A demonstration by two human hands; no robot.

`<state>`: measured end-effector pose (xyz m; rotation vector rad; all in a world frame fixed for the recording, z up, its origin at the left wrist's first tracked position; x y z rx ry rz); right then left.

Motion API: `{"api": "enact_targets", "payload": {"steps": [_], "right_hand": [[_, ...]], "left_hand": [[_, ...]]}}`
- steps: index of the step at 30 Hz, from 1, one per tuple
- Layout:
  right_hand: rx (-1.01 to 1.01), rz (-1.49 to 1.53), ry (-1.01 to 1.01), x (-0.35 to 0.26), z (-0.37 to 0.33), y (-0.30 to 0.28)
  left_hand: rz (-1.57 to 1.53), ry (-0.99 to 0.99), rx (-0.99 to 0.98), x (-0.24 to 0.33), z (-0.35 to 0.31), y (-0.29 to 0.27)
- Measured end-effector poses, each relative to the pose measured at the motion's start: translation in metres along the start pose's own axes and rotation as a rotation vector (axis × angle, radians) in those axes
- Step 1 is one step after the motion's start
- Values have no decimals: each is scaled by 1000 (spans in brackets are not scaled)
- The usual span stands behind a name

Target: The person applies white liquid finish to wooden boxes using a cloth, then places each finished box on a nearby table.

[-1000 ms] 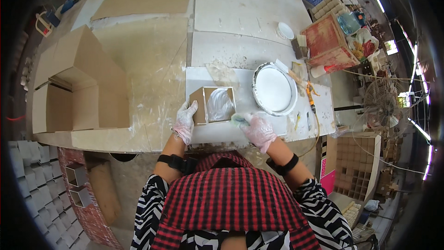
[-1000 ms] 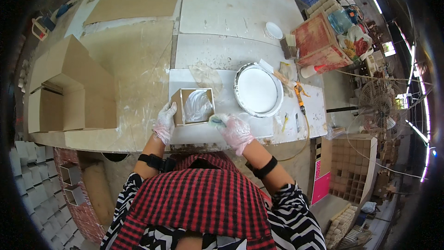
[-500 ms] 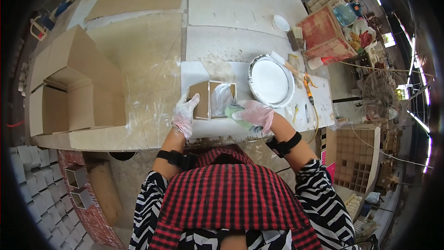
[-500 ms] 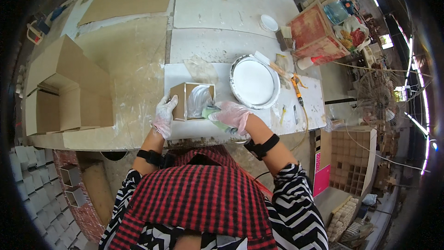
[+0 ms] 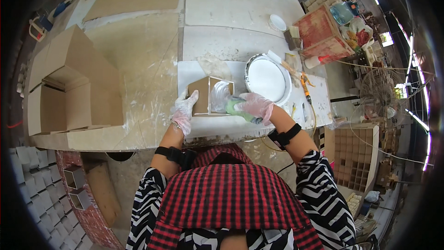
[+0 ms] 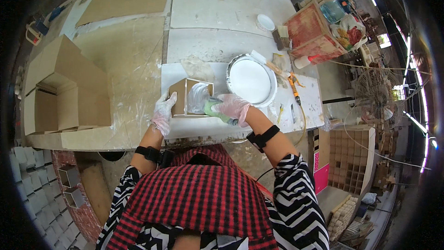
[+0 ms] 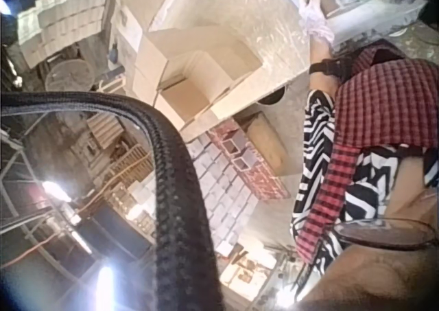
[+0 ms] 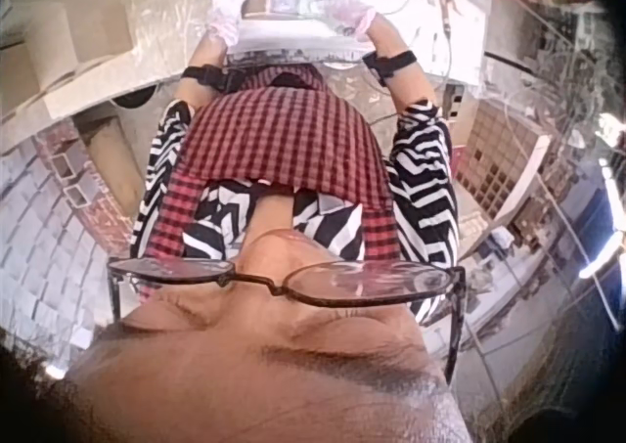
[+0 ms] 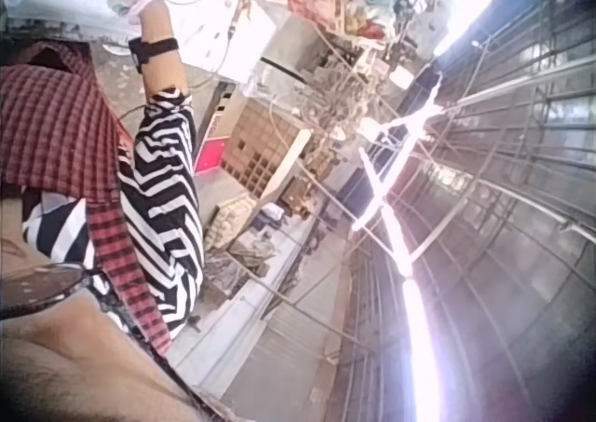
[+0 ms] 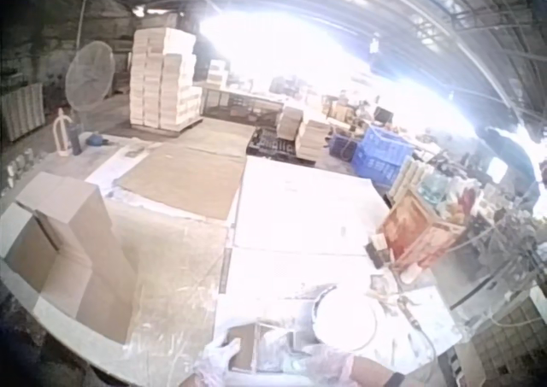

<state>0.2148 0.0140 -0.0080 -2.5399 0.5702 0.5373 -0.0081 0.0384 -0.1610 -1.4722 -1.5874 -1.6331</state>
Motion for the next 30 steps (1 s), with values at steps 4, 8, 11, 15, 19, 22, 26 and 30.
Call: {"api": "enact_targets", "payload": {"steps": [4, 8, 11, 15, 19, 22, 26, 30], "right_hand": [[-8, 124, -49, -7, 1, 11], [-71, 304, -124, -30, 11, 18], [39, 200, -228, -53, 13, 24], [-156, 38, -143, -28, 19, 13], [-194, -33, -187, -24, 21, 6], [-230, 30, -380, -53, 23, 18], [-82, -238, -577, -61, 41, 28], [-319, -206, -55, -65, 16, 6]], "left_hand": [[-40, -13, -10, 5, -3, 1], [-13, -43, -5, 6, -1, -1], [-63, -56, -13, 2, -3, -4], [-124, -43, -18, 2, -11, -2], [-182, -14, -47, -19, -2, -18], [-183, -22, -77, -13, -3, -17], [-385, -70, -52, -23, -4, -24], [-326, -48, -46, -31, -6, -25]]}}
Point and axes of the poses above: each hand's wrist, its own z-axis towards the middle knuckle, its own y-axis out of the palm, x = y × z, the point moved 1 cm from there along z, towards the middle knuckle, and after that the axes turned 15 degrees about -x, right-handed, at the moved point
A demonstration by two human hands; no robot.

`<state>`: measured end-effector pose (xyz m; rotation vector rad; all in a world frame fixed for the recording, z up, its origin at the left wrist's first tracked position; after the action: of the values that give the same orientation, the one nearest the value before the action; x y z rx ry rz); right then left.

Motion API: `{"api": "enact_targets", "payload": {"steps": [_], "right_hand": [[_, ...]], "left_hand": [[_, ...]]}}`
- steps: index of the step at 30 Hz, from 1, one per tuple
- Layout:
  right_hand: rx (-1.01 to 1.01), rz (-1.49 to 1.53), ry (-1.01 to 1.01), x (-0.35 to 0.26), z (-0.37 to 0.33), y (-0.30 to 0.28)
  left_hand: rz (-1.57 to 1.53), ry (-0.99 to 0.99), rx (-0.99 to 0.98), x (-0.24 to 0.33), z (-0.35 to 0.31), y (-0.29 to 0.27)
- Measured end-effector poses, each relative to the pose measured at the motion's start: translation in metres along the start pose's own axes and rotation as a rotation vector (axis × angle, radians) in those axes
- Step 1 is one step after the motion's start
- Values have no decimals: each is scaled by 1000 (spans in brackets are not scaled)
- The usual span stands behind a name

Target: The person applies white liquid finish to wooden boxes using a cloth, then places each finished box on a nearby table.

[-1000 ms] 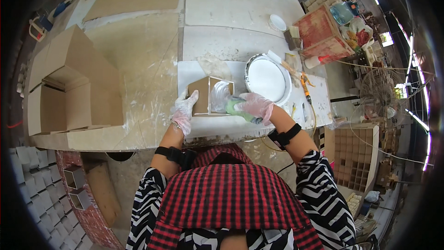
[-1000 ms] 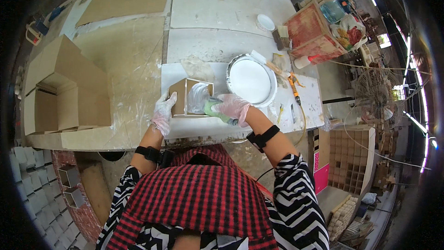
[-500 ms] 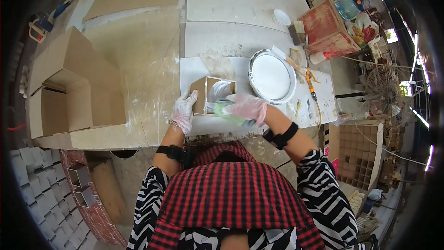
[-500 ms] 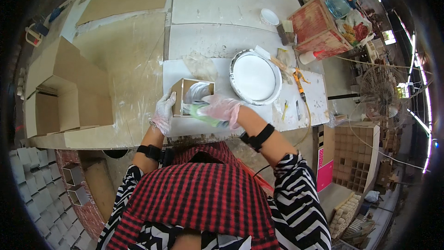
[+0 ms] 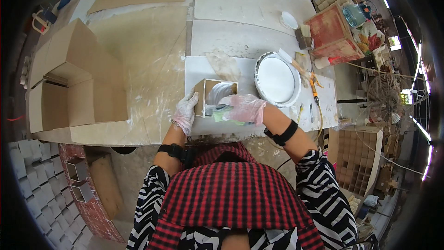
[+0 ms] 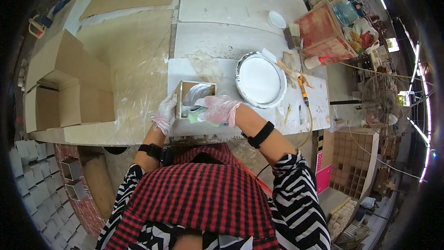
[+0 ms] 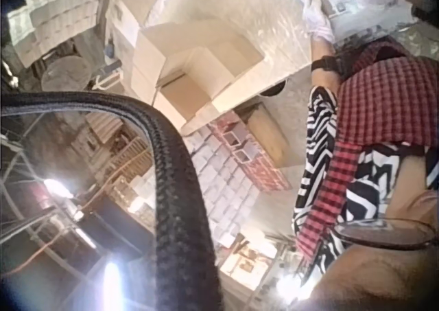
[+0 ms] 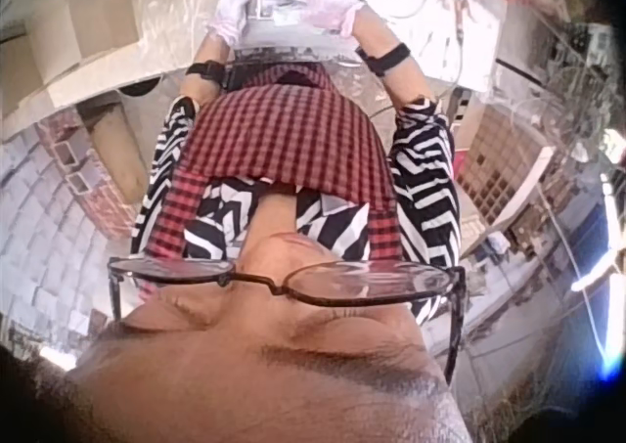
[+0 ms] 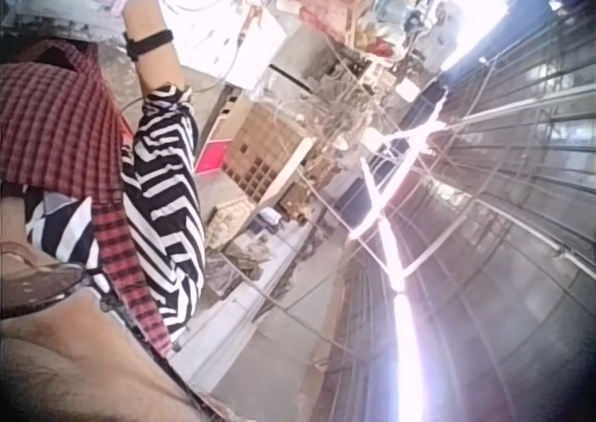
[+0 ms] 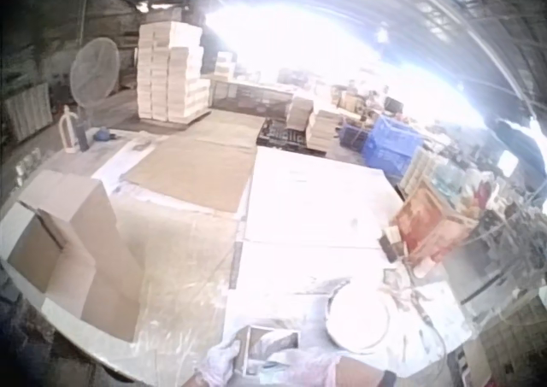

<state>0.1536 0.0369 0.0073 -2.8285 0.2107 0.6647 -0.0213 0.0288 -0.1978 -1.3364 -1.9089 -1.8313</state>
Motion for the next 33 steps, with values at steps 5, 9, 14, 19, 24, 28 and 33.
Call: {"api": "enact_targets", "payload": {"steps": [5, 9, 14, 19, 24, 28, 33], "right_hand": [[362, -384, -163, 24, 17, 18], [268, -27, -260, 24, 15, 14], [242, -13, -234, -7, 22, 5], [112, -164, -295, 4, 38, 2], [-92, -147, -113, -13, 23, -13], [440, -320, -363, 8, 41, -10], [941, -256, -55, -1, 59, -8]], "left_hand": [[-5, 10, -29, 6, -1, 5], [16, 13, -14, 8, -3, 7], [-2, 33, -38, 2, 0, -3], [-59, 51, -75, 3, 1, -2], [0, 57, -9, 4, -1, 4], [100, 56, -7, 1, -2, 0], [54, 64, 4, -4, 0, -5]]}}
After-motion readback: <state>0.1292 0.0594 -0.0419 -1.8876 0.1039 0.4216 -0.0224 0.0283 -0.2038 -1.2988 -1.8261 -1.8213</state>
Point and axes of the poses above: each hand's wrist, its own z-axis towards the middle knuckle, its own y-axis out of the palm, x = y × z, the point moved 1 cm from there along z, towards the middle knuckle, and after that the axes turned 15 degrees about -x, right-handed, at the moved point
